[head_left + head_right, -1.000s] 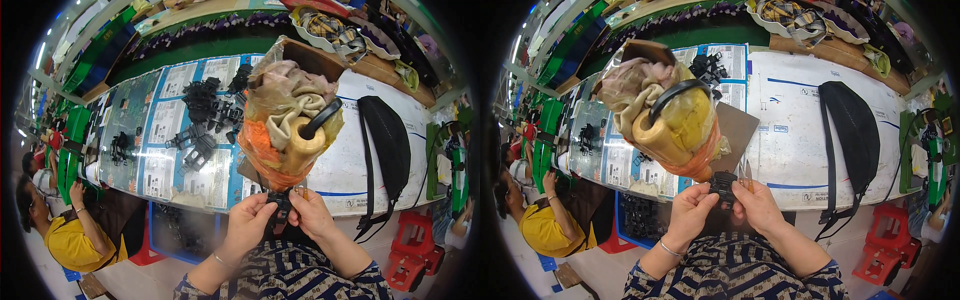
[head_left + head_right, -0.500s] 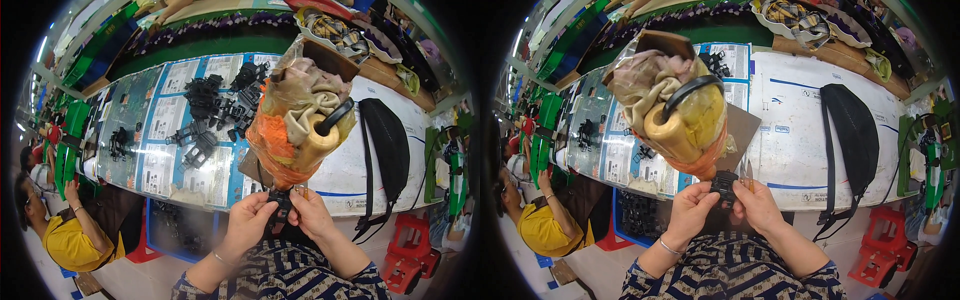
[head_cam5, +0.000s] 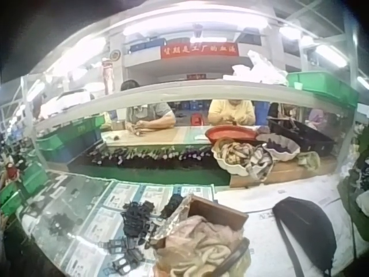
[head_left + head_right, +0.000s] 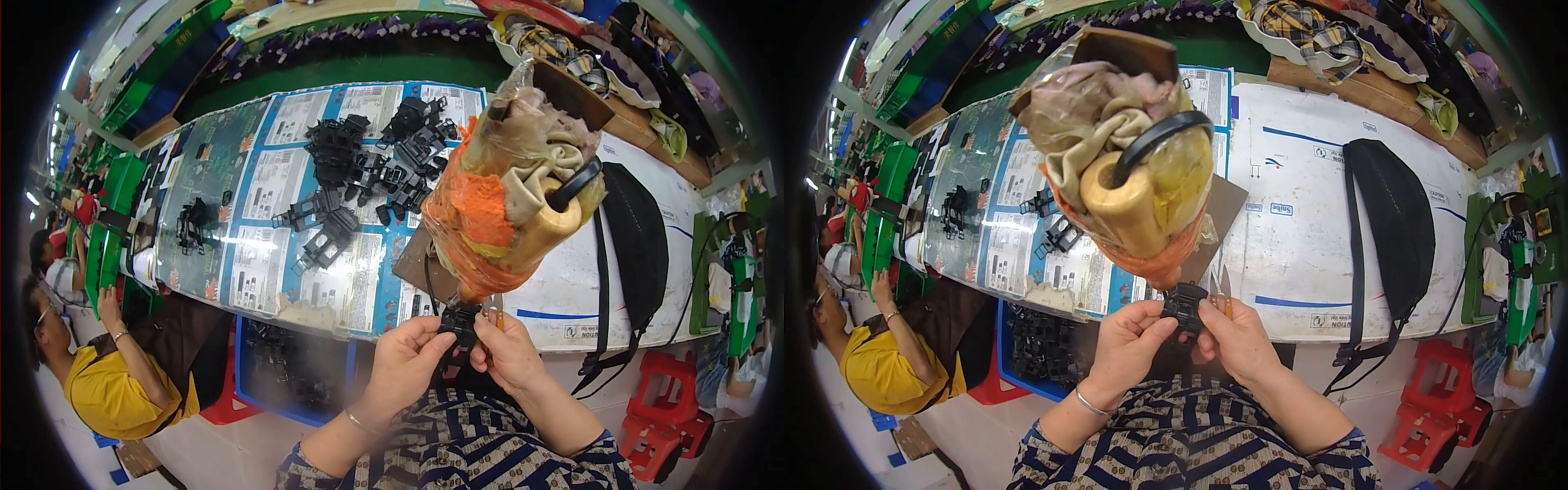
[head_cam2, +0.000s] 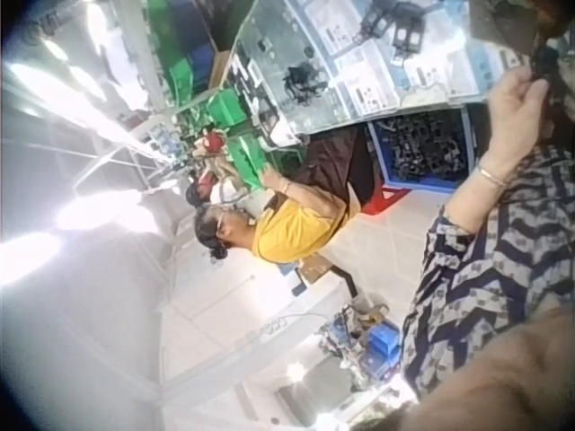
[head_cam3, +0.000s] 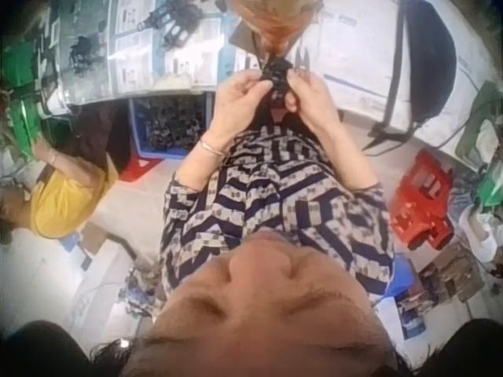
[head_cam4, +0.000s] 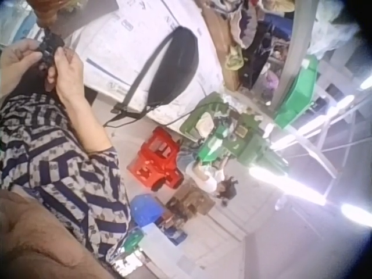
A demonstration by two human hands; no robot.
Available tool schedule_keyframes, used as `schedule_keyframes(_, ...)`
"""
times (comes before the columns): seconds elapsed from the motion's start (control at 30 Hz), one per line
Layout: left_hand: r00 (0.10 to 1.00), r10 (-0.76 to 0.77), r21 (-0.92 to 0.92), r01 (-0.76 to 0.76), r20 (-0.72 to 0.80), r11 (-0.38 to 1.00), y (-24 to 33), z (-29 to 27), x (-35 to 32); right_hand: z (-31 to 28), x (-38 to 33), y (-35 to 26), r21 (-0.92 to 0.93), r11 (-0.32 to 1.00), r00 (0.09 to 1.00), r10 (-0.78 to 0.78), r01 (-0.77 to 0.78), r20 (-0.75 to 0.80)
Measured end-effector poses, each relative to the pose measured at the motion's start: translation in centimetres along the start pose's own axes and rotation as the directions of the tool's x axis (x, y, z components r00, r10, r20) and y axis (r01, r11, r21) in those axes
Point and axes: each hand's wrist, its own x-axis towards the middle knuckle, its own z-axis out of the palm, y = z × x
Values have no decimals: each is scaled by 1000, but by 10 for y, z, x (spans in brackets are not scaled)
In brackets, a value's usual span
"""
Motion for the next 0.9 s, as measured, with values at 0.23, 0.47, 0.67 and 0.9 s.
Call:
schedule_keyframes(0.23,1000,9,11,-9,13,1000,-3,-6,3,-3,4,2,-40,999,1000,-13,13,3)
schedule_keyframes(0.47,999,5,-75,-8,-47,997,-7,-10,1,-8,7,8,-52,998,1000,25,-24,16)
schedule_keyframes(0.67,996,-42,-125,32,-78,992,-8,-12,2,-7,12,8,-148,989,999,13,-7,39)
schedule_keyframes(0.9,991,-4,-112,-12,-136,994,-2,-10,3,5,12,1,-102,995,999,-1,4,36)
